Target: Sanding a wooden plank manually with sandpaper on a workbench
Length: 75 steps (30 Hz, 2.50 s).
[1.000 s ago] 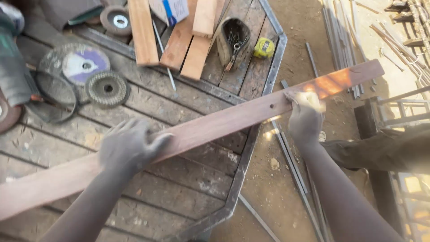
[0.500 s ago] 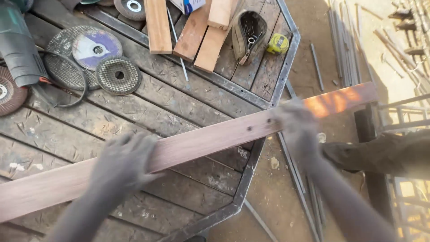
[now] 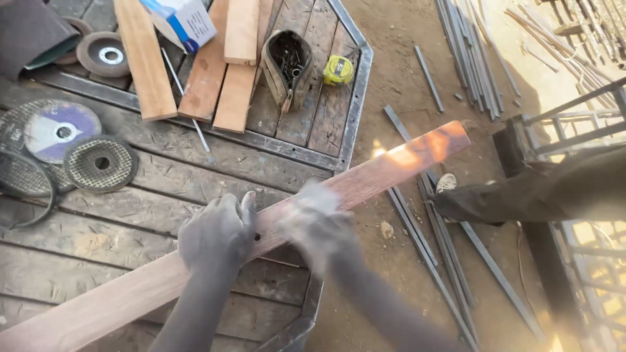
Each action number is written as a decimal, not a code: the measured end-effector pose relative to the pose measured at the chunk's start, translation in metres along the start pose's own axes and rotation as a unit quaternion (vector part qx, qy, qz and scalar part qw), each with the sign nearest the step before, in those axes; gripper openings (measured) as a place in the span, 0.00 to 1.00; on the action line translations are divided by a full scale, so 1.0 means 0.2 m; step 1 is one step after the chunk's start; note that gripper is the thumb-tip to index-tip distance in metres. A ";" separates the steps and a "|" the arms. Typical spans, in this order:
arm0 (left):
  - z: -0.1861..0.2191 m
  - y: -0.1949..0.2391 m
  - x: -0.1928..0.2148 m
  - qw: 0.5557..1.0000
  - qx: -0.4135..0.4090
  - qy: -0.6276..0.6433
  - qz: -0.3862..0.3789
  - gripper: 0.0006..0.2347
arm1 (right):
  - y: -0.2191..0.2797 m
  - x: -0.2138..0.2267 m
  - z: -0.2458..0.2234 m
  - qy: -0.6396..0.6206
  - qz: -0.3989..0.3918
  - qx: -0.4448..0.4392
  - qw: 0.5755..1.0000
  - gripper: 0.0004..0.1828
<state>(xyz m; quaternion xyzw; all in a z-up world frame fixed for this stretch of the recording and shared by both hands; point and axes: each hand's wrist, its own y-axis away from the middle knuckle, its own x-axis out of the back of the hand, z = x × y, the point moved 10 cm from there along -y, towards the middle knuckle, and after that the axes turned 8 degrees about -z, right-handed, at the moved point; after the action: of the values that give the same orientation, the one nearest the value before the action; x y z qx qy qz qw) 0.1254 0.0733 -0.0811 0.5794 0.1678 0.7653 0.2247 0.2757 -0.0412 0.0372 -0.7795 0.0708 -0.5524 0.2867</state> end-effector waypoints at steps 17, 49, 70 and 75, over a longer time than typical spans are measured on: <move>0.06 0.09 0.15 0.997 -0.011 0.046 0.059 0.25 | -0.02 0.08 0.25 0.011 -0.008 -0.018 1.000 0.13; 0.07 0.10 0.16 0.998 0.052 0.015 0.036 0.18 | 0.16 0.45 1.44 0.074 -0.057 -0.171 0.981 0.26; 0.08 0.12 0.16 0.994 0.092 0.002 -0.051 0.21 | 0.06 0.34 1.15 0.015 -0.112 -0.085 0.990 0.23; 0.04 0.10 0.16 0.997 0.076 -0.002 0.003 0.18 | 0.16 0.11 1.26 -0.596 0.185 -0.423 0.656 0.45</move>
<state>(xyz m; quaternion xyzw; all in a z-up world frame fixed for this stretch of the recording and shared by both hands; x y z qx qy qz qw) 0.1234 0.0739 -0.0414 0.5971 0.2235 0.7495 0.1784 0.5173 0.0151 -0.0190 -0.9494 0.2535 0.1855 0.0026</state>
